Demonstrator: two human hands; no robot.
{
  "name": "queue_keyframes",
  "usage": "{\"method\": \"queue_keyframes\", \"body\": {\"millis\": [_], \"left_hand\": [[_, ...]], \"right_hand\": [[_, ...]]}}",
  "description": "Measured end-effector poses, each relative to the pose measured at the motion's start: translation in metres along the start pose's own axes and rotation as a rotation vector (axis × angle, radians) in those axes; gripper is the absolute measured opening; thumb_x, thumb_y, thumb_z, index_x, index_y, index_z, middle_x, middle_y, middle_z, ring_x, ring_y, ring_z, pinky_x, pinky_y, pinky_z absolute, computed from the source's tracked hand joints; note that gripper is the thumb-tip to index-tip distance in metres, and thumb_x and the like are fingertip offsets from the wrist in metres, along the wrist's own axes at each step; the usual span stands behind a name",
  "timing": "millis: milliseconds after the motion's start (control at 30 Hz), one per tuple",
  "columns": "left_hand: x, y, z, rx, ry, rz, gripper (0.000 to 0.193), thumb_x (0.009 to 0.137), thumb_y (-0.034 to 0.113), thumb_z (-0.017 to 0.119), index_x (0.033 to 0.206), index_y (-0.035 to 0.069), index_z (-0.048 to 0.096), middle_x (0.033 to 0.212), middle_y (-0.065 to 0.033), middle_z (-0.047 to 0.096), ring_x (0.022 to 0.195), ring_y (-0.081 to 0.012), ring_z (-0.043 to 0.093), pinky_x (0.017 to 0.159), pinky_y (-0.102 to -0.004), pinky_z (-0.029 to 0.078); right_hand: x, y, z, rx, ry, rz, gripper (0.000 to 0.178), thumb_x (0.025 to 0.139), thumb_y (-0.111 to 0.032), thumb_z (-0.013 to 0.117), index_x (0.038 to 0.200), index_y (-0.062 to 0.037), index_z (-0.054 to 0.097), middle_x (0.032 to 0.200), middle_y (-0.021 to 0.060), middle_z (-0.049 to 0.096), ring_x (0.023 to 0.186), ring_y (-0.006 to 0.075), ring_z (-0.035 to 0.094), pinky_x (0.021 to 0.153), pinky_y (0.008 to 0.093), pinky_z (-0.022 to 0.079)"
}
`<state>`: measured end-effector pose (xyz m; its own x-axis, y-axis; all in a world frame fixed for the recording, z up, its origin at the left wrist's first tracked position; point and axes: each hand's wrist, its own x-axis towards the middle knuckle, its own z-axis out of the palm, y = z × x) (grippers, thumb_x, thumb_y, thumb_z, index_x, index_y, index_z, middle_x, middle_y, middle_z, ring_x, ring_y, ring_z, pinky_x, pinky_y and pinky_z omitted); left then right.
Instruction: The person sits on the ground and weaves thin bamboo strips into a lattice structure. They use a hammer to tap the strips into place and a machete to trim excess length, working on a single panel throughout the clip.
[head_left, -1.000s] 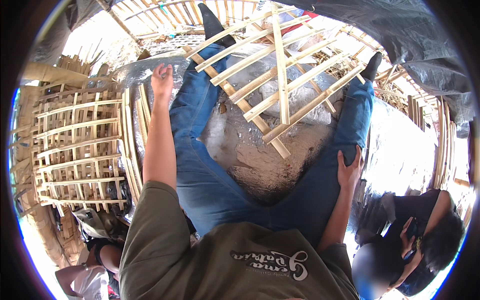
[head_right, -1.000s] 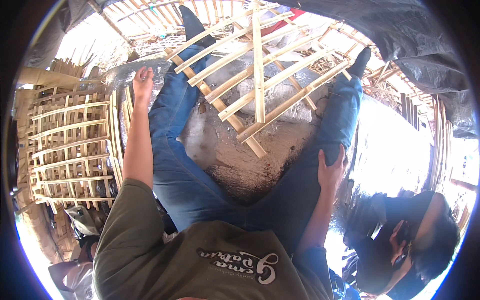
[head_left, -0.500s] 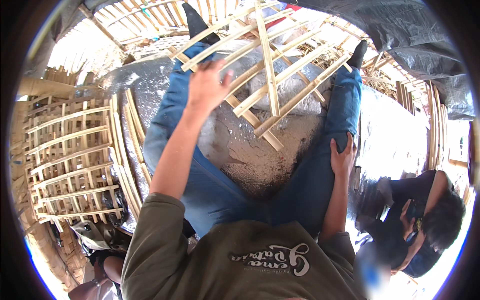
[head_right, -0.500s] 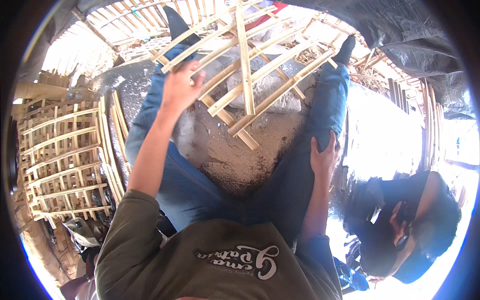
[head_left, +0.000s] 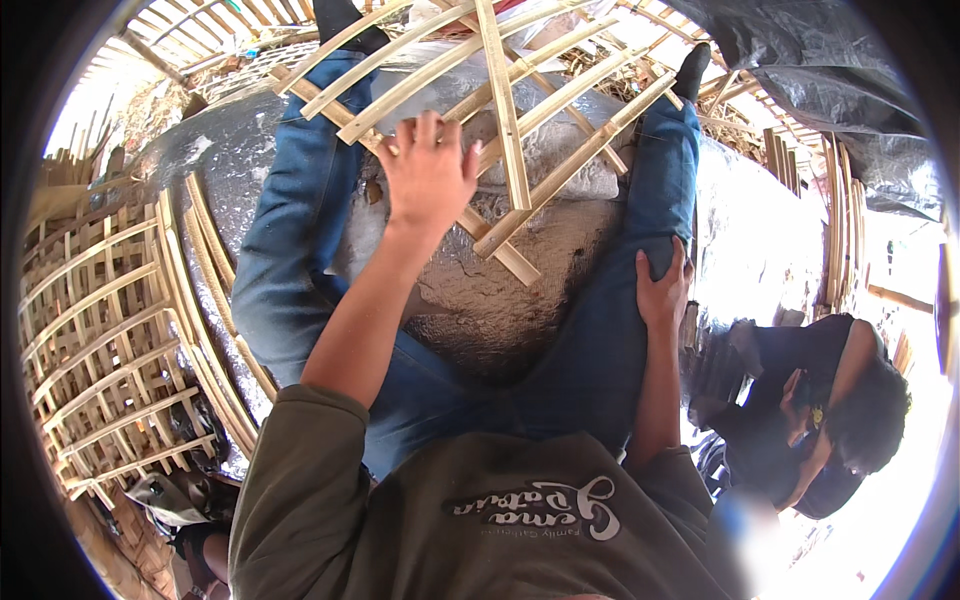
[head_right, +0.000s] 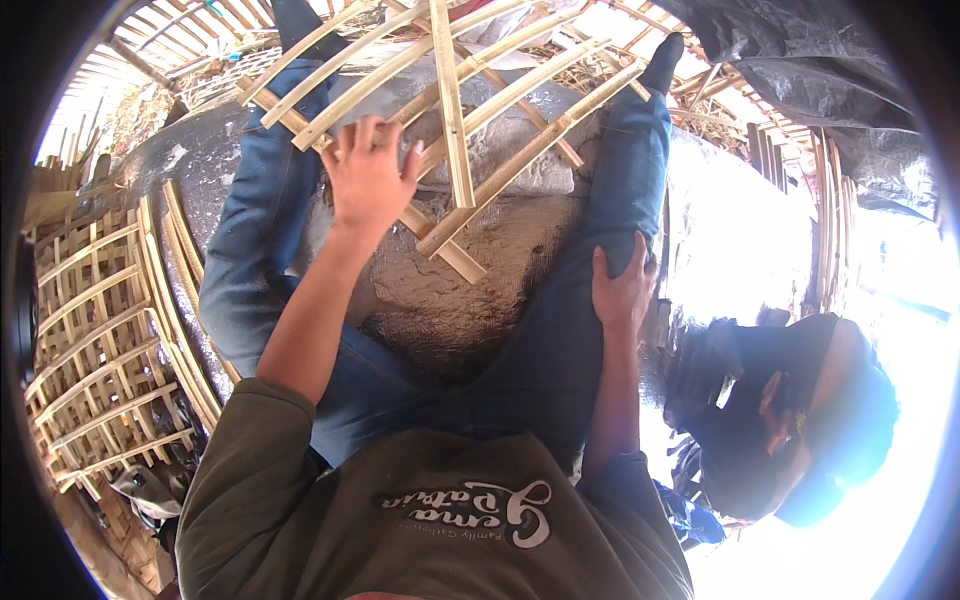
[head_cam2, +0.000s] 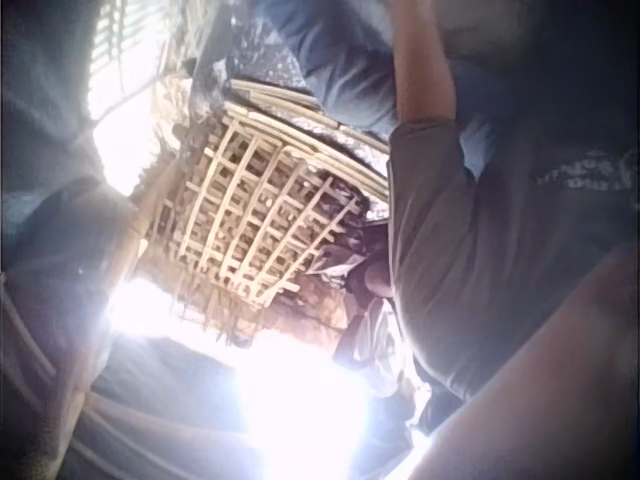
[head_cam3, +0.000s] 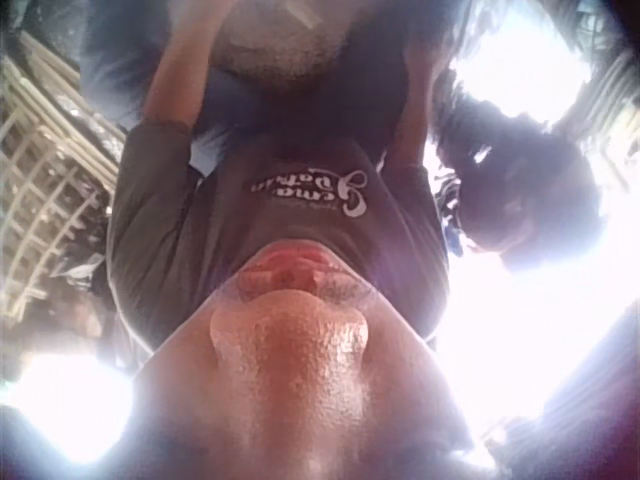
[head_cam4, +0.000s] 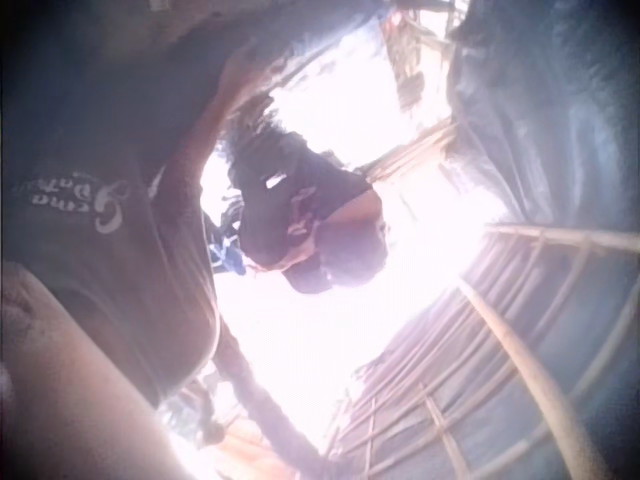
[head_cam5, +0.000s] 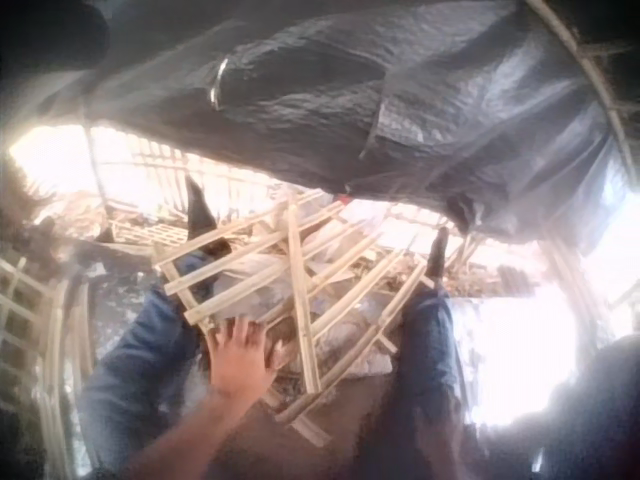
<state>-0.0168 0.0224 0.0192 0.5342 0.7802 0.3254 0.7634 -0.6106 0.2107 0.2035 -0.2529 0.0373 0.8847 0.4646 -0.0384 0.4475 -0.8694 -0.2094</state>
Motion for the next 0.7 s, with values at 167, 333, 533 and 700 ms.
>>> {"method": "queue_keyframes", "body": {"millis": [167,333,533,700], "left_hand": [[0.014,-0.031,0.027,-0.291,0.046,-0.021,0.030,0.094,0.027,0.064,0.118,0.009,0.061,0.114,-0.0098,0.061,0.105,-0.0314,0.061,0.091,-0.0493,0.047],[0.020,-0.034,0.029,-0.286,-0.096,-0.037,0.033,0.095,0.029,0.062,0.121,0.007,0.059,0.098,-0.0137,0.070,0.086,-0.0348,0.070,0.085,-0.0481,0.051],[0.020,-0.041,0.037,-0.255,-0.143,-0.016,0.036,0.096,0.033,0.061,0.120,0.007,0.061,0.090,-0.0153,0.072,0.081,-0.0344,0.071,0.083,-0.0472,0.052],[0.018,-0.041,0.038,-0.253,-0.143,-0.025,0.036,0.096,0.035,0.062,0.122,0.010,0.062,0.091,-0.0159,0.073,0.082,-0.0341,0.071,0.083,-0.0462,0.051]], "right_hand": [[0.000,0.003,0.002,0.025,0.014,-0.041,0.075,0.090,-0.046,0.069,0.152,-0.0192,0.037,0.144,0.0313,0.040,0.130,0.0480,0.049,0.104,0.0536,0.044],[-0.001,0.000,0.000,0.023,0.010,-0.014,0.074,0.090,-0.045,0.068,0.152,-0.0187,0.038,0.142,0.0315,0.042,0.129,0.0479,0.049,0.104,0.0542,0.045],[0.000,0.007,0.006,0.030,0.060,-0.065,0.071,0.090,-0.048,0.068,0.149,-0.0173,0.042,0.141,0.0280,0.045,0.124,0.0463,0.053,0.102,0.0517,0.046],[0.000,0.001,0.003,-0.003,0.050,-0.025,0.072,0.090,-0.047,0.069,0.149,-0.0156,0.043,0.139,0.0287,0.046,0.125,0.0464,0.052,0.103,0.0516,0.046]]}}
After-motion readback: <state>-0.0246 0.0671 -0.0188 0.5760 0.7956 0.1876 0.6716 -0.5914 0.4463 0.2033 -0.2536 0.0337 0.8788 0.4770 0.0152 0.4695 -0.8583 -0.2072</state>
